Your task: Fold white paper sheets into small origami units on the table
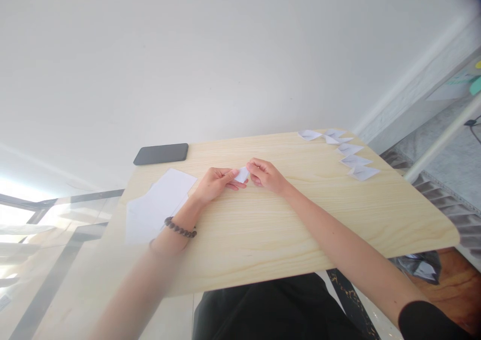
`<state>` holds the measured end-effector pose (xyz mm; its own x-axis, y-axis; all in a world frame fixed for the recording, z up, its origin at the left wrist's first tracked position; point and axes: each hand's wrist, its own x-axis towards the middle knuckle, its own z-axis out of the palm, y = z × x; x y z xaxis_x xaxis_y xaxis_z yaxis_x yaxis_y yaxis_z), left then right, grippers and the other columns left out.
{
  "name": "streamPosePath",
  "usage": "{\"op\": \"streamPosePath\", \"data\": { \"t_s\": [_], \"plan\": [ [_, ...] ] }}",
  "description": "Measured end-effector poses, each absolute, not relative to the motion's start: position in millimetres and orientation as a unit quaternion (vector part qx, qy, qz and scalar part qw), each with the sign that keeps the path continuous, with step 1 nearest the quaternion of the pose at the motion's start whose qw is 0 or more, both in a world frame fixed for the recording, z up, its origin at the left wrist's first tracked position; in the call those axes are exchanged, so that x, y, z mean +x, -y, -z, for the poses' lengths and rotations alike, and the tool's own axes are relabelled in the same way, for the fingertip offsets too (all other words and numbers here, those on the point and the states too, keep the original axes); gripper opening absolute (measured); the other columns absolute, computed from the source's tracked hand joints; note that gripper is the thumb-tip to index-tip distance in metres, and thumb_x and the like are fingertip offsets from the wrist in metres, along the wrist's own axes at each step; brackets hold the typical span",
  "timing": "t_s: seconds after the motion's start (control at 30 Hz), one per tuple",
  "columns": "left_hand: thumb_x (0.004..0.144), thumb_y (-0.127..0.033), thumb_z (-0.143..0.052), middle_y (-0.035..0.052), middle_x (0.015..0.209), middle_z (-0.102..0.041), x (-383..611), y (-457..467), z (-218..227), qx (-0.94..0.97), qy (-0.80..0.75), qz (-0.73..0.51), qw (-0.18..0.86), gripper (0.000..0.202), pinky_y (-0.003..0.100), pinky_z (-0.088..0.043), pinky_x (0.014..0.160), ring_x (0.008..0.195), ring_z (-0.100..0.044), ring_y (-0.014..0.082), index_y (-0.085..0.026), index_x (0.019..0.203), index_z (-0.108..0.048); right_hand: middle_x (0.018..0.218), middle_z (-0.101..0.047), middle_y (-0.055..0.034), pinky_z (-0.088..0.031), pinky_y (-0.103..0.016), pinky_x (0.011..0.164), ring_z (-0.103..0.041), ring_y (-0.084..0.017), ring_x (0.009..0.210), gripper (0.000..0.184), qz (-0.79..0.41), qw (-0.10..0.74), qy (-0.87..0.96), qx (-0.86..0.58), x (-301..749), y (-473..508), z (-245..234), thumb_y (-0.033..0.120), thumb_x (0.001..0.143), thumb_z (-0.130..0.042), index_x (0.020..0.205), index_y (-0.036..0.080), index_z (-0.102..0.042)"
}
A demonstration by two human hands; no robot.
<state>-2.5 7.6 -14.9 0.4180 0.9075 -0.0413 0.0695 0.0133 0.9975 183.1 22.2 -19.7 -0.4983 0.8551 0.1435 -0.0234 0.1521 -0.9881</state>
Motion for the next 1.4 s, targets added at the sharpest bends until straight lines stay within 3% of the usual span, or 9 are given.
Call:
{"op": "streamPosePath", "data": {
  "t_s": [0.3,0.57,0.93,1.13,1.4],
  "plan": [
    [0.078,-0.052,-0.052,0.0156,0.088,-0.069,-1.4,-8.0,14.4,0.562,-0.397,-0.373,0.623,0.048,0.032,-0.051,0.068,0.082,-0.065,0.0251,-0.007,0.087,-0.067,0.048,-0.028,0.0083,-0.021,-0.019,0.04,-0.025,-0.005,0.041,0.032,-0.58,0.388,0.642,-0.318,183.3,-22.4,20.9,0.045,0.083,-0.046,0.066,0.019,-0.039],
    [0.063,-0.04,-0.071,0.0076,0.079,-0.07,-1.1,-7.1,16.9,0.62,-0.462,-0.361,0.521,0.035,0.03,-0.049,0.071,0.073,-0.064,0.0189,-0.015,0.085,-0.065,0.048,-0.033,0.0079,-0.026,-0.02,0.043,-0.029,-0.005,0.042,0.031,-0.497,0.389,0.696,-0.343,184.1,-21.7,22.1,0.046,0.084,-0.045,0.069,0.019,-0.041],
    [0.071,-0.043,-0.064,0.0086,0.08,-0.069,0.4,-8.1,17.2,0.586,-0.437,-0.407,0.548,0.033,0.032,-0.052,0.071,0.076,-0.064,0.0195,-0.012,0.084,-0.066,0.055,-0.037,0.0054,-0.028,-0.022,0.051,-0.033,-0.007,0.051,0.029,-0.39,0.384,0.755,-0.36,186.5,-22.4,20.1,0.041,0.085,-0.042,0.067,0.018,-0.042],
    [0.064,-0.036,-0.072,0.0054,0.078,-0.069,-0.4,-10.0,19.8,0.579,-0.448,-0.417,0.538,0.035,0.031,-0.05,0.072,0.075,-0.063,0.0175,-0.015,0.09,-0.063,0.058,-0.036,0.0048,-0.027,-0.022,0.051,-0.032,-0.008,0.053,0.028,-0.35,0.373,0.775,-0.372,187.0,-22.8,21.1,0.038,0.084,-0.044,0.065,0.018,-0.042],
    [0.064,-0.038,-0.071,0.0037,0.071,-0.069,-7.0,-10.7,20.9,0.624,-0.483,-0.372,0.489,0.03,0.03,-0.047,0.07,0.071,-0.063,0.0181,-0.016,0.082,-0.064,0.062,-0.04,0.003,-0.028,-0.023,0.054,-0.036,-0.008,0.056,0.025,-0.312,0.344,0.822,-0.331,186.8,-22.2,17.3,0.031,0.085,-0.042,0.064,0.017,-0.046]
  ]
}}
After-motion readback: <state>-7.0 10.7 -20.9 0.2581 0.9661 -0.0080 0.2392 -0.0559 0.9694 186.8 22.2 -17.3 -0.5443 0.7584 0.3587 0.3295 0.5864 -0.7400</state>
